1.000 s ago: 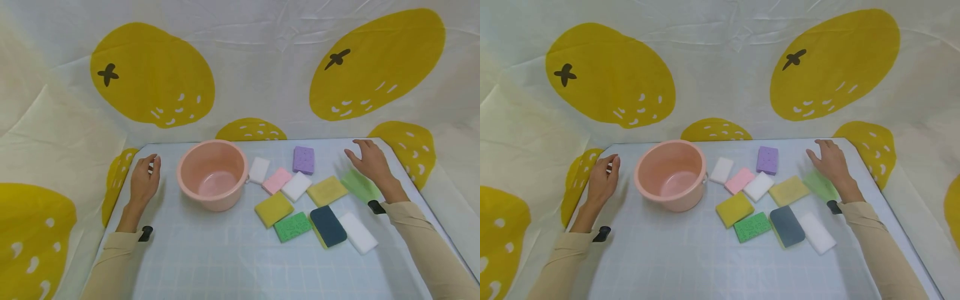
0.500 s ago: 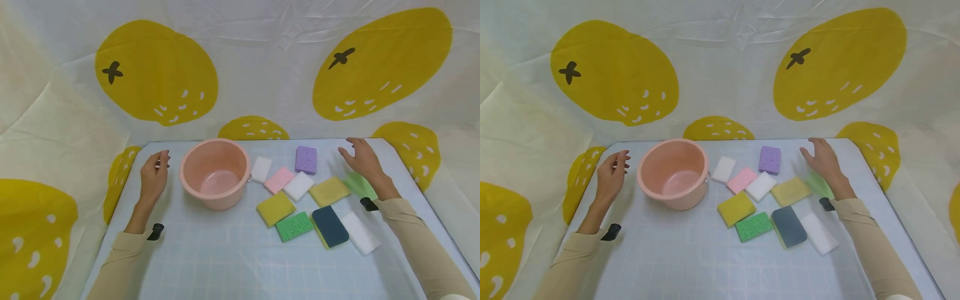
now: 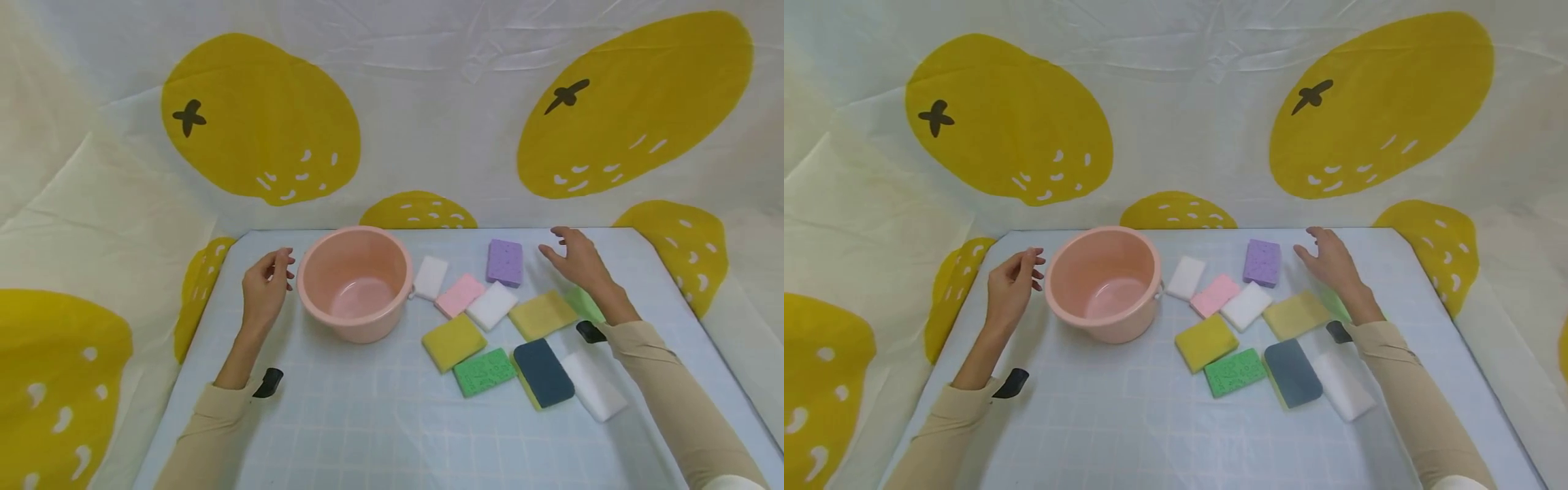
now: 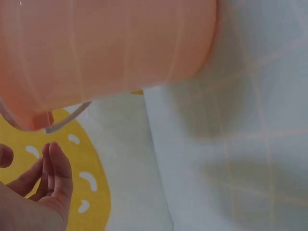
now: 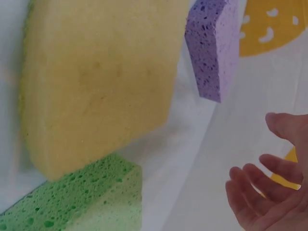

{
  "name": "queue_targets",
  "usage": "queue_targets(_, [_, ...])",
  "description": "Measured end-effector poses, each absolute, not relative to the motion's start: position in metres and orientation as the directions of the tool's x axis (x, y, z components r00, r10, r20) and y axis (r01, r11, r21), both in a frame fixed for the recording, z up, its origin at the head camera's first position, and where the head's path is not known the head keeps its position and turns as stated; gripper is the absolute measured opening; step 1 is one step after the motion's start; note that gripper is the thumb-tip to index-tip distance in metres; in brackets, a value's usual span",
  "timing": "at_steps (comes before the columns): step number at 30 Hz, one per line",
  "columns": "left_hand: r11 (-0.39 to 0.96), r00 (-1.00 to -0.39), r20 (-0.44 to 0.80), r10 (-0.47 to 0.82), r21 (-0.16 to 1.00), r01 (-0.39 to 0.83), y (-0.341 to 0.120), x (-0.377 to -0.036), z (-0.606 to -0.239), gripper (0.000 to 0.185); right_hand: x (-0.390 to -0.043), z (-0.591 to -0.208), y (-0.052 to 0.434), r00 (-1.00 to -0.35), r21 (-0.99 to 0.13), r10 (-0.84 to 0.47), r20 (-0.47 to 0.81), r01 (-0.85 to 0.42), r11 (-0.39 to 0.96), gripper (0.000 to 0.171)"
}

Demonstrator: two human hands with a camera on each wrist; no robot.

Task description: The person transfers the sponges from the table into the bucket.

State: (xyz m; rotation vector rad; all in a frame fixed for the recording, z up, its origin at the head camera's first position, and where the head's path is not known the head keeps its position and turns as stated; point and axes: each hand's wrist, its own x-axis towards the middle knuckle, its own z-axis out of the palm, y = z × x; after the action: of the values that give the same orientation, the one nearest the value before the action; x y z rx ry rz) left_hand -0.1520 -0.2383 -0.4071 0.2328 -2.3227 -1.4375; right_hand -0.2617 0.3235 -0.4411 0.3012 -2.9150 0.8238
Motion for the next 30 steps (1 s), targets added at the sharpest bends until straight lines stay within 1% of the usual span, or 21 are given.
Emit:
queue_targets(5, [0.413,-0.911,0.213,-0.352,0.909,0.053,-0.23,-0.15,-0.403,0.039,-0.265,-0.441,0.316,-0.974,-0.529,-0.183,0.136,-0.228,0.817,0.055])
queue_targets(11, [0.331,-0.924,0.116,-0.365,0.944,-0.012,-0.224,-0.148,-0.401,0.041,-0.27,-0.442,0.307,-0.968,-0.551,-0.213,0.129,-0.249,0.797,0.054])
queue_targets(16, [0.29,-0.929,0.067,-0.363,0.956,-0.045,-0.222,-0.146,-0.4,0.039,-0.273,-0.447,0.301,-0.956,-0.556,-0.255,0.147,-0.293,0.778,0.051])
queue_targets(20, [0.238,-0.937,0.02,-0.349,0.969,-0.068,-0.222,-0.145,-0.398,0.037,-0.276,-0.451,0.297,-0.961,-0.563,-0.264,0.079,-0.262,0.784,0.051])
queue_targets(25, [0.179,-0.95,-0.005,-0.311,0.982,-0.064,-0.223,-0.143,-0.396,0.039,-0.279,-0.451,0.292,-0.962,-0.576,-0.272,-0.002,-0.221,0.787,0.054])
queue_targets(30, [0.18,-0.959,-0.025,-0.283,0.98,-0.079,-0.224,-0.137,-0.396,0.038,-0.278,-0.45,0.288,-0.956,-0.594,-0.286,-0.068,-0.191,0.781,0.054])
